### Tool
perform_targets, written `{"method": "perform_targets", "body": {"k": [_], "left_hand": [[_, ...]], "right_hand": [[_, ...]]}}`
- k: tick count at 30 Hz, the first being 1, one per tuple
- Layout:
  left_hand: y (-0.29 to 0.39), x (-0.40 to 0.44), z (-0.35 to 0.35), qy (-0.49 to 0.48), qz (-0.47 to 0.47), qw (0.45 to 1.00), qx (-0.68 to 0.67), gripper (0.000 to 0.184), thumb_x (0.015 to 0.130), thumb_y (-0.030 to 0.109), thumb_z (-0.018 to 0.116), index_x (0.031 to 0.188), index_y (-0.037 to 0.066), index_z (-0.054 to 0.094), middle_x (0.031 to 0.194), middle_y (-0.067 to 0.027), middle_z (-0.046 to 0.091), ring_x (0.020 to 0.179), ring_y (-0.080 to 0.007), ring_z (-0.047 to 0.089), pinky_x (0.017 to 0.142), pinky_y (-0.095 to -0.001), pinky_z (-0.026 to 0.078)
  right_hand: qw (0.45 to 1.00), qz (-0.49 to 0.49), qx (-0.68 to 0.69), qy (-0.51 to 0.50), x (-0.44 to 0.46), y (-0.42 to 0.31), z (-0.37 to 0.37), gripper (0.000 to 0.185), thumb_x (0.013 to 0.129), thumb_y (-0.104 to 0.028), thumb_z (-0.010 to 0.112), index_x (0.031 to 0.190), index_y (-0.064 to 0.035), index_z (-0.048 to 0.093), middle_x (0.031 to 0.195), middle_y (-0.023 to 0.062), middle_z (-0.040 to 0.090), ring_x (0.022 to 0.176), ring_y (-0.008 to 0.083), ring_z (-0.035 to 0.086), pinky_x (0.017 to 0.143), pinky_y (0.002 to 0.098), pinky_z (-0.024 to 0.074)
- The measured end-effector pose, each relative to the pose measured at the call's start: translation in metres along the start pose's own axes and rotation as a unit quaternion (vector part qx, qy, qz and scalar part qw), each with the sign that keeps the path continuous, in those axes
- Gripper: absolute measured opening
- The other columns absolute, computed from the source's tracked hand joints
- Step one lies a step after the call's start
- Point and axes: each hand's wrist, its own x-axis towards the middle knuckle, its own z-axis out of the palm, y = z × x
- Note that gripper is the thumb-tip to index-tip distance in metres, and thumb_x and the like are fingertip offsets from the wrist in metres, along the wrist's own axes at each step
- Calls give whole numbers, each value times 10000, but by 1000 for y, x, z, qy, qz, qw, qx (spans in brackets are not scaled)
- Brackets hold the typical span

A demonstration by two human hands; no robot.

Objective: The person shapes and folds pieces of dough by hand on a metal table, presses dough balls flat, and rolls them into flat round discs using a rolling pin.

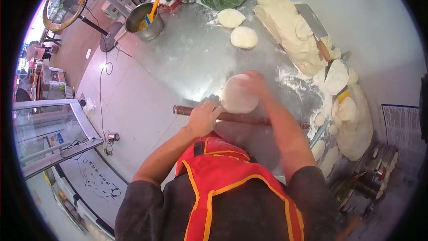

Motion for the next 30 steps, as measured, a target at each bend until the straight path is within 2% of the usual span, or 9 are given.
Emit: {"method": "perform_targets", "body": {"k": [3,5,7,8,10,17,23,27,30], "left_hand": [[-8,11,-1,-4,3,1000,24,248,750,92,605,997,106,606,930,-72,554,937,-280,549,816,-406,459],[-12,14,7,18,4,1000,24,302,752,130,640,1052,116,611,991,-62,571,986,-274,551,905,-434,429],[-13,13,17,71,4,997,23,346,764,161,655,1104,118,610,1051,-59,584,1040,-273,553,963,-458,406],[-11,9,25,50,-38,998,-3,495,799,229,670,1268,112,564,1242,-77,574,1203,-281,512,1063,-505,324],[-2,12,36,81,-56,995,19,555,831,262,651,1346,107,511,1340,-96,529,1281,-286,461,1092,-522,282],[-24,157,37,66,-27,983,168,614,961,443,480,1464,108,378,1520,-104,372,1420,-298,299,1144,-557,179],[-42,277,39,150,17,975,161,663,943,444,508,1492,119,328,1561,-99,289,1449,-295,231,1153,-573,156],[-37,199,37,94,4,986,139,684,943,480,481,1479,79,338,1545,-124,316,1449,-263,243,1171,-527,149],[-36,86,45,81,25,996,33,665,870,324,611,1442,64,392,1464,-157,424,1373,-321,364,1132,-521,233]], "right_hand": [[956,245,138,-82,-83,24,-39,314,807,-251,706,1011,-15,666,957,203,665,866,359,632,764,400,505],[968,232,42,86,-162,18,-36,303,862,-270,666,1018,-11,654,965,163,669,869,333,620,794,420,477],[961,103,-136,218,-223,18,-27,359,904,-279,616,1160,-28,610,1134,161,638,1054,322,590,948,464,425],[949,117,-182,230,-242,16,-19,375,915,-262,594,1215,-39,579,1195,163,608,1119,326,555,994,489,381],[918,150,-271,250,-261,10,-3,426,937,-229,551,1326,-61,516,1318,168,548,1249,333,485,1086,537,293],[882,259,-307,245,-165,70,-51,533,979,-284,460,1445,-43,365,1484,175,383,1404,337,317,1135,572,201],[844,274,-320,330,-100,112,-100,528,987,-281,457,1443,-31,364,1505,181,355,1406,334,311,1142,546,207],[885,214,-290,295,-148,77,-65,556,967,-265,491,1444,-14,352,1499,198,361,1398,355,321,1138,547,218],[912,200,-251,254,-227,28,-7,589,943,-290,527,1441,-18,370,1470,214,402,1357,380,380,1126,556,232]]}}
